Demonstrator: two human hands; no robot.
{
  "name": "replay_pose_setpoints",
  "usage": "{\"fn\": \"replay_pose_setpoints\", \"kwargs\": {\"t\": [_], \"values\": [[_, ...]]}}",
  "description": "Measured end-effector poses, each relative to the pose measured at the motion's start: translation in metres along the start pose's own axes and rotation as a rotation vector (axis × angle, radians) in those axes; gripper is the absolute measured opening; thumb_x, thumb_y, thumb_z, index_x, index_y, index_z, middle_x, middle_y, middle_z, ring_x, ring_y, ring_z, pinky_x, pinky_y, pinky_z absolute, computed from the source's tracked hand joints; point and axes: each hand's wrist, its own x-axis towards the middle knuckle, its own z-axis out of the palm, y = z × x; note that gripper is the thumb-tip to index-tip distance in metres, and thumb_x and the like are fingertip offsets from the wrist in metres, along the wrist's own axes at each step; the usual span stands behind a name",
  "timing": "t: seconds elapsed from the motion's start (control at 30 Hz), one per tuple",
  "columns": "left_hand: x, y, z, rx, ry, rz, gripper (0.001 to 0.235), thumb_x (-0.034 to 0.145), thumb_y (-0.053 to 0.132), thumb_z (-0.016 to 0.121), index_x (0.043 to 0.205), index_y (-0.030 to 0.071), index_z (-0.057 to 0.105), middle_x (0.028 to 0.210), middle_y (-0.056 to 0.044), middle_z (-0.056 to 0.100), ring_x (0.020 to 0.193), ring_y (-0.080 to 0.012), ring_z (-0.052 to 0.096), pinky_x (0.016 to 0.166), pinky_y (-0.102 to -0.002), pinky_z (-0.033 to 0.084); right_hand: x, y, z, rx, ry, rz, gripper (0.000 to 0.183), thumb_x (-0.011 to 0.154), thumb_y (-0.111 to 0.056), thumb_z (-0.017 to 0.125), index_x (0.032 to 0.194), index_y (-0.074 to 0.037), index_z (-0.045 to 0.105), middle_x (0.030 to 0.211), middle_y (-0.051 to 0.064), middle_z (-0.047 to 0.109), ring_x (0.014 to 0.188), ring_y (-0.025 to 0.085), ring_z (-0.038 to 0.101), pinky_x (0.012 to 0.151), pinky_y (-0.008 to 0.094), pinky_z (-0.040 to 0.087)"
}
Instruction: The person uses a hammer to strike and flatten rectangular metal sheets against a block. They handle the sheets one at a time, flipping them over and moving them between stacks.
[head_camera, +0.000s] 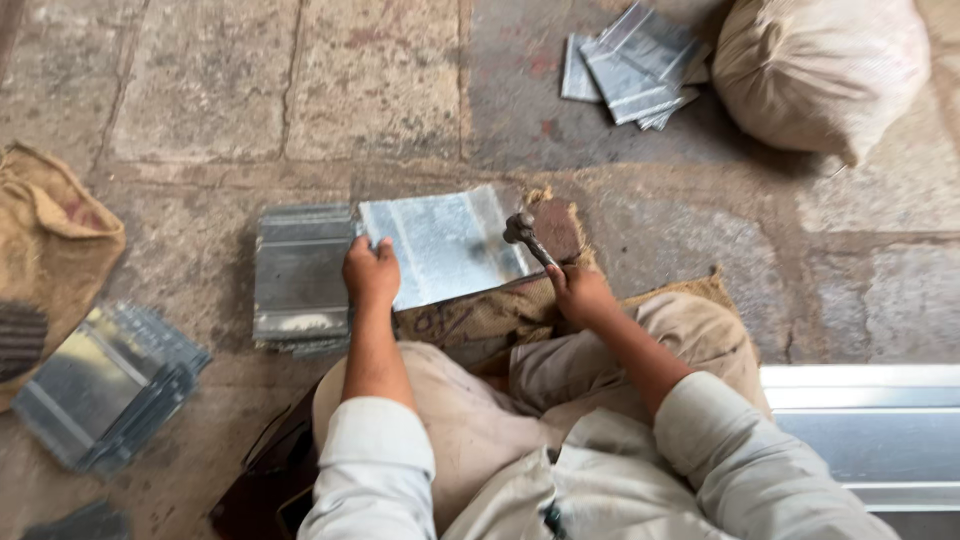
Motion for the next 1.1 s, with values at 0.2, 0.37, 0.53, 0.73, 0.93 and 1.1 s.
{"fn": "replay_pose_setpoints", "kwargs": {"t": [0.2,0.37,0.53,0.73,0.93,1.1], "values": [[-0.005,0.001,0.000,-0.015,-0.026,-0.093,0.031,0.096,0.027,0.068,0.110,0.000,0.071,0.093,-0.021,0.074,0.087,-0.0378,0.072,0.077,-0.048,0.055,-0.004,0.003,-0.018,0.240,0.197,-0.094,0.050,0.108,-0.042,0.042,0.083,-0.002,0.058,0.063,0.017,0.058,0.056,0.037,0.059,0.054,0.046,0.043],[-0.003,0.001,0.002,-0.001,-0.025,-0.108,0.034,0.095,0.028,0.069,0.114,0.000,0.069,0.091,-0.021,0.074,0.086,-0.0382,0.072,0.077,-0.049,0.055,-0.012,0.015,0.003,0.289,0.165,-0.130,0.047,0.105,-0.043,0.043,0.087,-0.002,0.058,0.062,0.017,0.060,0.054,0.036,0.061,0.052,0.045,0.045],[-0.001,-0.002,0.005,0.026,-0.001,-0.039,0.034,0.096,0.028,0.069,0.113,-0.001,0.069,0.097,-0.023,0.073,0.091,-0.0417,0.071,0.077,-0.050,0.054,0.003,0.029,0.010,-0.004,0.085,-0.042,0.046,0.109,-0.041,0.050,0.089,-0.003,0.066,0.070,0.019,0.061,0.064,0.040,0.060,0.059,0.047,0.045],[0.000,-0.001,0.006,0.019,-0.020,-0.074,0.035,0.096,0.028,0.069,0.116,0.000,0.070,0.100,-0.023,0.075,0.097,-0.0412,0.071,0.082,-0.049,0.055,-0.022,0.014,-0.011,0.260,0.177,-0.095,0.048,0.109,-0.041,0.043,0.090,-0.001,0.060,0.068,0.021,0.062,0.063,0.041,0.061,0.061,0.052,0.049],[-0.001,0.000,0.003,0.036,0.018,-0.048,0.038,0.095,0.028,0.070,0.117,-0.003,0.068,0.098,-0.025,0.073,0.092,-0.0395,0.072,0.078,-0.048,0.055,-0.012,-0.006,-0.007,-0.001,-0.061,0.127,0.049,0.109,-0.042,0.046,0.087,-0.002,0.063,0.069,0.020,0.065,0.061,0.039,0.063,0.060,0.050,0.048],[-0.003,-0.008,0.001,0.004,0.013,-0.033,0.030,0.095,0.026,0.069,0.108,-0.002,0.071,0.091,-0.023,0.074,0.085,-0.0378,0.073,0.076,-0.046,0.055,-0.021,0.002,-0.011,0.185,0.184,-0.062,0.049,0.109,-0.041,0.045,0.088,-0.001,0.063,0.070,0.022,0.062,0.062,0.042,0.061,0.060,0.051,0.048]]}}
